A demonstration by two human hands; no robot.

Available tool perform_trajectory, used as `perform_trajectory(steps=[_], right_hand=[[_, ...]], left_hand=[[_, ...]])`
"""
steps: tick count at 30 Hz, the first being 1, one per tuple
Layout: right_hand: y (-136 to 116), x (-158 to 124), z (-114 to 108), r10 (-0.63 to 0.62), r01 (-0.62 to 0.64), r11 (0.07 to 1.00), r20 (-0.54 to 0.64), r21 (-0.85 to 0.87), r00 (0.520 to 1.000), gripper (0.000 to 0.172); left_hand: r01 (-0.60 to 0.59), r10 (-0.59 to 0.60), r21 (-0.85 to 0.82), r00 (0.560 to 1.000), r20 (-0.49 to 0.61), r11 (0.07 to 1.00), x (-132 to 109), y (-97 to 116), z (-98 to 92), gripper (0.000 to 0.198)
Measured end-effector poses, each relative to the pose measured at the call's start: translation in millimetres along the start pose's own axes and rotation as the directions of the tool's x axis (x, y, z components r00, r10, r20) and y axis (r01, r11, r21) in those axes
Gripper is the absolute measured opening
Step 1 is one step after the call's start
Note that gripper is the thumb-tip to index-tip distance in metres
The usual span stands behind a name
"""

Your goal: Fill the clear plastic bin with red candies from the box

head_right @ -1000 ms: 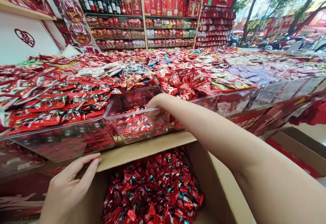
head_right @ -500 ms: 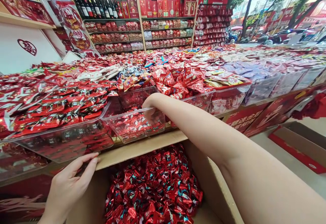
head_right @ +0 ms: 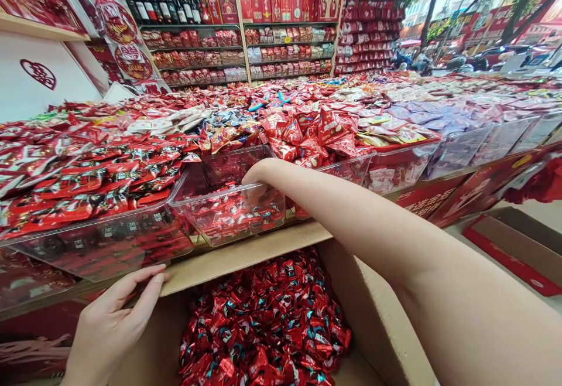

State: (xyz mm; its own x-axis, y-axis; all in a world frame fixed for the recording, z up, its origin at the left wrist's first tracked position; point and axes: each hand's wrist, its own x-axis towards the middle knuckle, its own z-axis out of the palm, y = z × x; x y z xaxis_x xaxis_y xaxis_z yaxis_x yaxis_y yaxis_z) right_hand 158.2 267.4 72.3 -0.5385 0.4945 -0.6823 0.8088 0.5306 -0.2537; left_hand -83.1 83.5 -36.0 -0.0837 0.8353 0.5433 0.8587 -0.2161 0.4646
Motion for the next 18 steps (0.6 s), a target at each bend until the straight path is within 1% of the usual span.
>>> perform_trajectory(steps=[4, 7, 9, 12, 14, 18], right_hand=[[3.3, 3.8, 2.4, 0.025, -0.031, 0.996, 0.066, 0.083, 0.997, 0.037], [4.1, 5.6, 3.3, 0.063, -0.073, 0.991, 0.097, 0.109, 0.993, 0.033], [3.9, 5.5, 2.8, 0.084, -0.095, 0.985, 0.079, 0.145, 0.993, 0.032], [3.6, 3.8, 0.6, 0.112, -0.111, 0.973, 0.004, 0.201, 0.994, 0.032], [3.6, 2.6, -0.8, 0.119, -0.11, 0.972, -0.033, 0.206, 0.992, 0.032], [3.6, 1.3, -1.9, 0.117, -0.107, 0.973, -0.035, 0.203, 0.993, 0.032]], left_hand=[[0.03, -0.03, -0.007, 1.0, -0.001, 1.0, -0.6, 2.2, -0.3, 0.024], [0.034, -0.034, -0.013, 0.999, 0.005, 0.999, -0.3, 4.9, -0.9, 0.022], [0.028, -0.028, -0.015, 1.0, 0.003, 0.999, 0.2, 6.2, -1.0, 0.022], [0.008, -0.008, -0.006, 1.0, -0.004, 1.0, 0.5, 6.3, -0.7, 0.022], [0.004, -0.004, 0.002, 1.0, -0.009, 1.0, 0.2, 5.5, -0.4, 0.022], [0.011, -0.011, 0.011, 1.0, -0.006, 1.0, -0.4, 4.4, -0.1, 0.022]])
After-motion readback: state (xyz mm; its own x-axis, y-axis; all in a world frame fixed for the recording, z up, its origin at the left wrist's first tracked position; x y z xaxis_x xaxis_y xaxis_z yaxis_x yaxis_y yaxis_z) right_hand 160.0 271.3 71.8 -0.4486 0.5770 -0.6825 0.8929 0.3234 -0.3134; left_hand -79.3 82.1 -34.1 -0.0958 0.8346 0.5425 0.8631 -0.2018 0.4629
